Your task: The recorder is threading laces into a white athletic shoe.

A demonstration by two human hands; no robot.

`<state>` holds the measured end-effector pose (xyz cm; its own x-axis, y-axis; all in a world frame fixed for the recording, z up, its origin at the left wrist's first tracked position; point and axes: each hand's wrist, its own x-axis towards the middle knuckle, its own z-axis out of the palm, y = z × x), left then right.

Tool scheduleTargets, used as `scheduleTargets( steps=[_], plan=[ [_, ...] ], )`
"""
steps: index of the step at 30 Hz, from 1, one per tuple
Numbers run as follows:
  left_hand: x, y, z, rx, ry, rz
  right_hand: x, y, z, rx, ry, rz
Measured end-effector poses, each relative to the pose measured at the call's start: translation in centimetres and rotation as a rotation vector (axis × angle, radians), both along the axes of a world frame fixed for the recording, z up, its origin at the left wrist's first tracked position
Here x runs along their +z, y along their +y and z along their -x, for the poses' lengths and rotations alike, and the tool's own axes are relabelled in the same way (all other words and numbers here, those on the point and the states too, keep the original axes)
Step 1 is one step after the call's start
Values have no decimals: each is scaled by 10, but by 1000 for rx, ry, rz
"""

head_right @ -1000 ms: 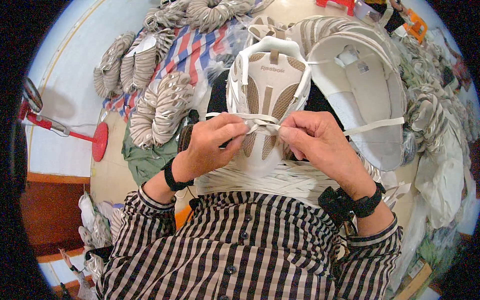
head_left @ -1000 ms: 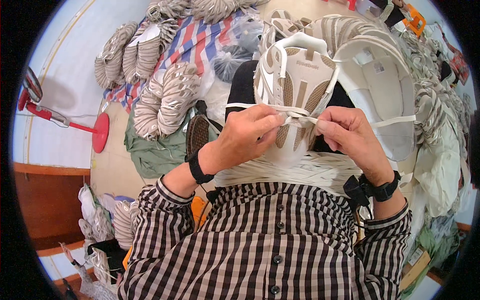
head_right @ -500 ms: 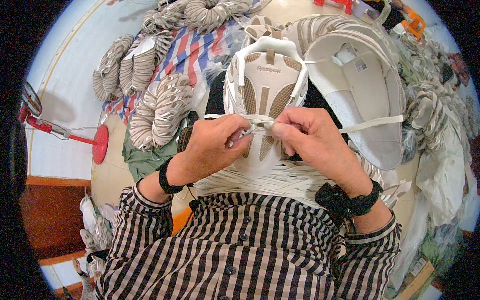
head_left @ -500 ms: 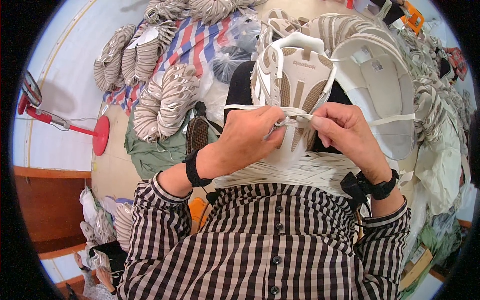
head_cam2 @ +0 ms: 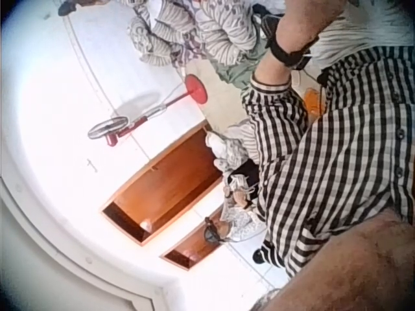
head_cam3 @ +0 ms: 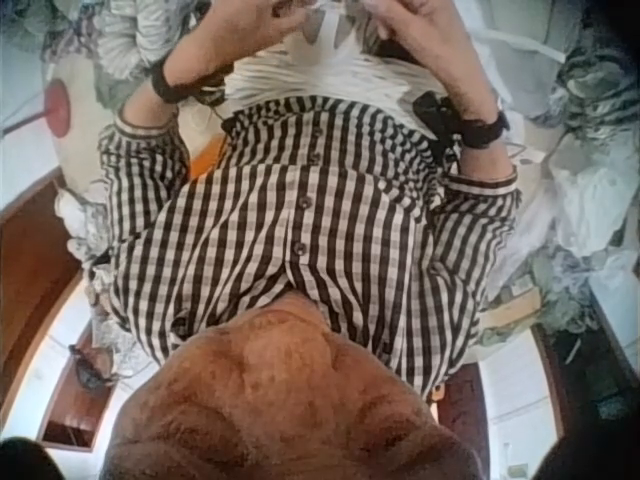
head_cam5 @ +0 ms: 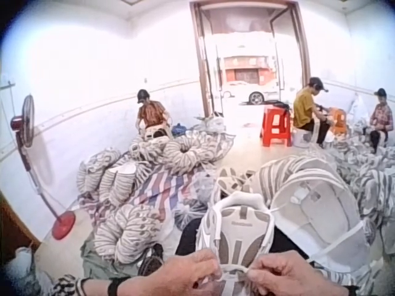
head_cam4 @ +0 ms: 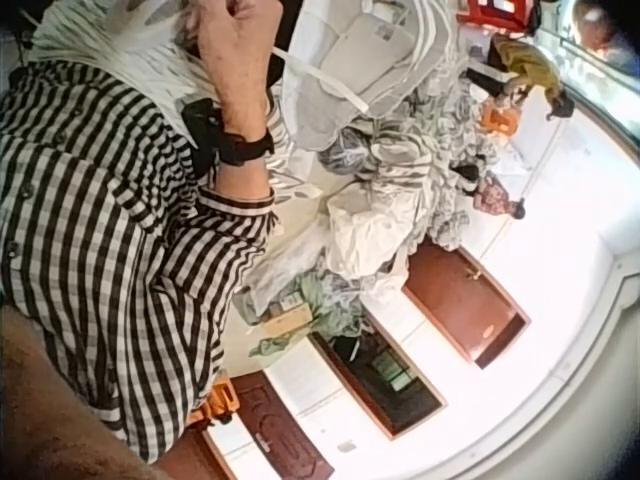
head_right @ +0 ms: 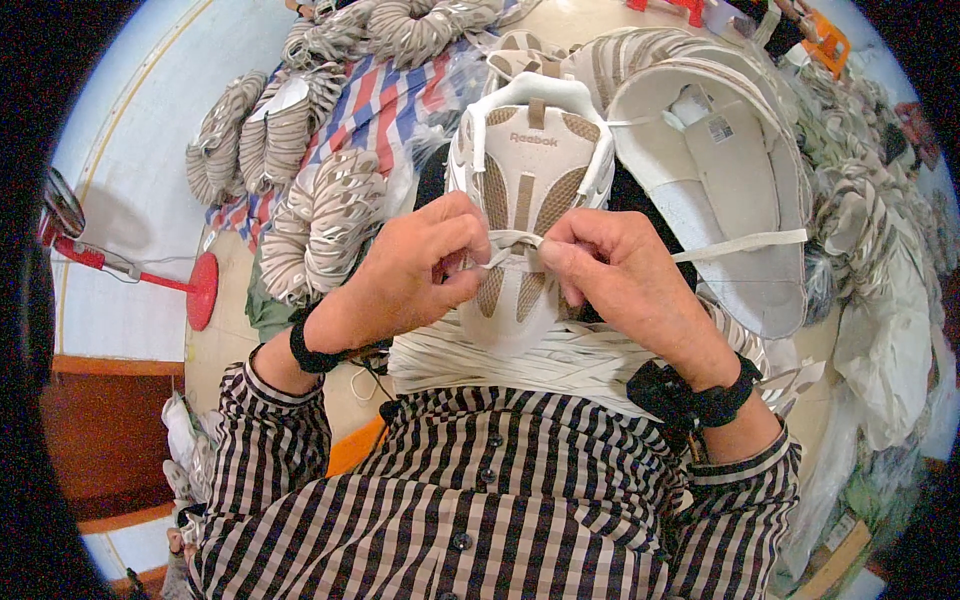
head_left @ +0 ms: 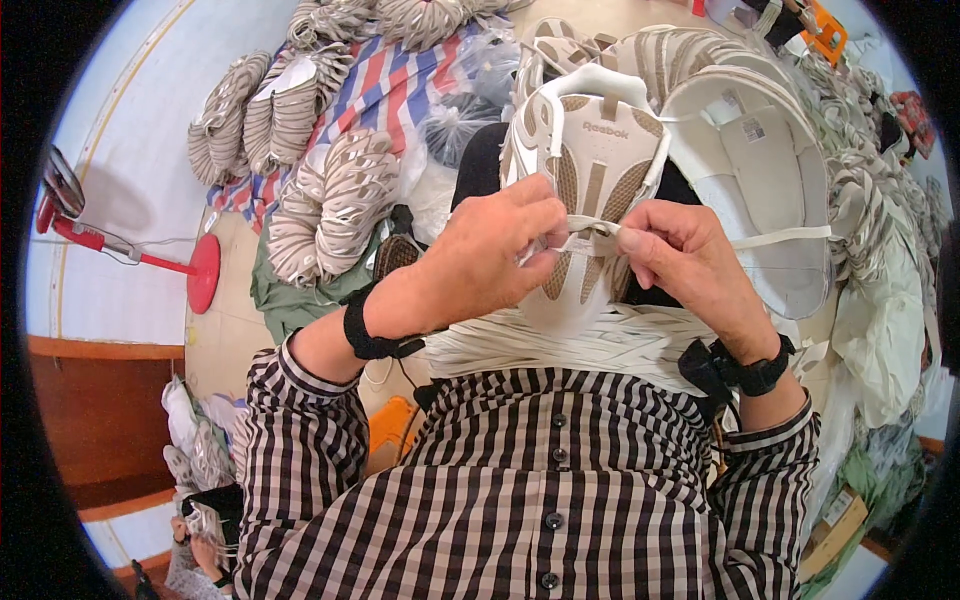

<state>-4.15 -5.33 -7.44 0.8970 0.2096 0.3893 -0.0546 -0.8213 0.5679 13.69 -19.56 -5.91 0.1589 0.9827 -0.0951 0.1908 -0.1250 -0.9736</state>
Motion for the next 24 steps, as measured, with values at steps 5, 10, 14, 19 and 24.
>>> scheduleTargets(
  steps=[5,10,14,19,24],
  plan=[
    [-3,-6,1,-72,98,150,-1,3,2,9,-14,-18],
    [3,-34,17,-91,90,93,-11,5,-3,-3,-22,-43],
    [-10,-35,25,-63,-101,-480,-16,5,-2,11,-4,-57],
    [1,-14,17,275,-207,11,-11,5,3,20,-52,-102],
    [7,-12,8,183,28,63,-4,8,4,4,-70,-76]
  ],
)
